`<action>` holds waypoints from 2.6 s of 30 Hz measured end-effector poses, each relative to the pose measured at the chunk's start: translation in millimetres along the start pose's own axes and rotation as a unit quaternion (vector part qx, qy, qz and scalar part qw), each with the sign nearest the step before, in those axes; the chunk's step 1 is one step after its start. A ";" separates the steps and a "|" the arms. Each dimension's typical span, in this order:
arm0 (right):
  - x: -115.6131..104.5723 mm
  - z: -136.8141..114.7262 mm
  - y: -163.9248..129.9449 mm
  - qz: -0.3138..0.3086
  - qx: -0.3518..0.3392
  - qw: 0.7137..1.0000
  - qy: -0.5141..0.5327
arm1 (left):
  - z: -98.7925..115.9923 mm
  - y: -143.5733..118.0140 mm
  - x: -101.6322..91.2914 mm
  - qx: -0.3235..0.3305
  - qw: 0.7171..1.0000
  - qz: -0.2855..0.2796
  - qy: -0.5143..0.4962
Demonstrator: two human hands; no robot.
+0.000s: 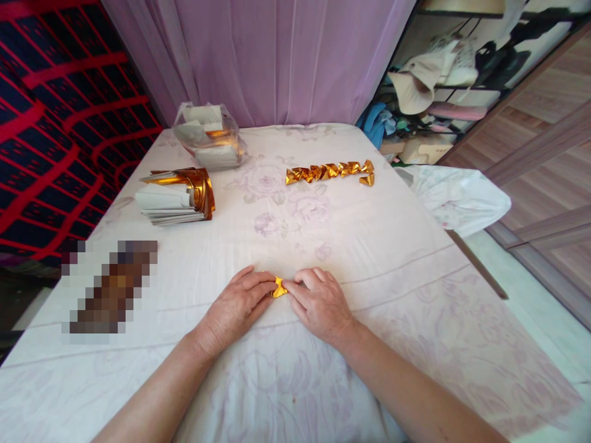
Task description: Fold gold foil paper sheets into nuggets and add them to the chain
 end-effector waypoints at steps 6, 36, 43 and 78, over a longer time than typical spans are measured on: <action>2.3 2.9 0.0 -0.012 0.000 1.000 0.013 | -10.2 -3.1 -2.1 -0.032 0.999 0.025 0.027; -3.2 19.3 1.8 -0.074 -0.022 0.990 0.121 | 11.6 6.9 -10.4 -0.051 0.994 0.035 0.086; -3.0 17.3 1.8 -0.042 -0.029 0.991 0.121 | 11.8 8.3 -7.8 -0.049 0.997 0.005 0.061; 6.3 22.8 7.2 0.018 0.078 0.996 0.030 | 7.4 7.4 -5.6 -0.170 0.983 0.012 0.076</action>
Point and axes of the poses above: each hand's wrist, its own y-axis towards the middle knuckle, its own x-axis out of the palm, z = x × y, the point moved 6 cm from there along y, towards the middle knuckle, and after that the axes turned 12 degrees about y, right-handed, at the moved point
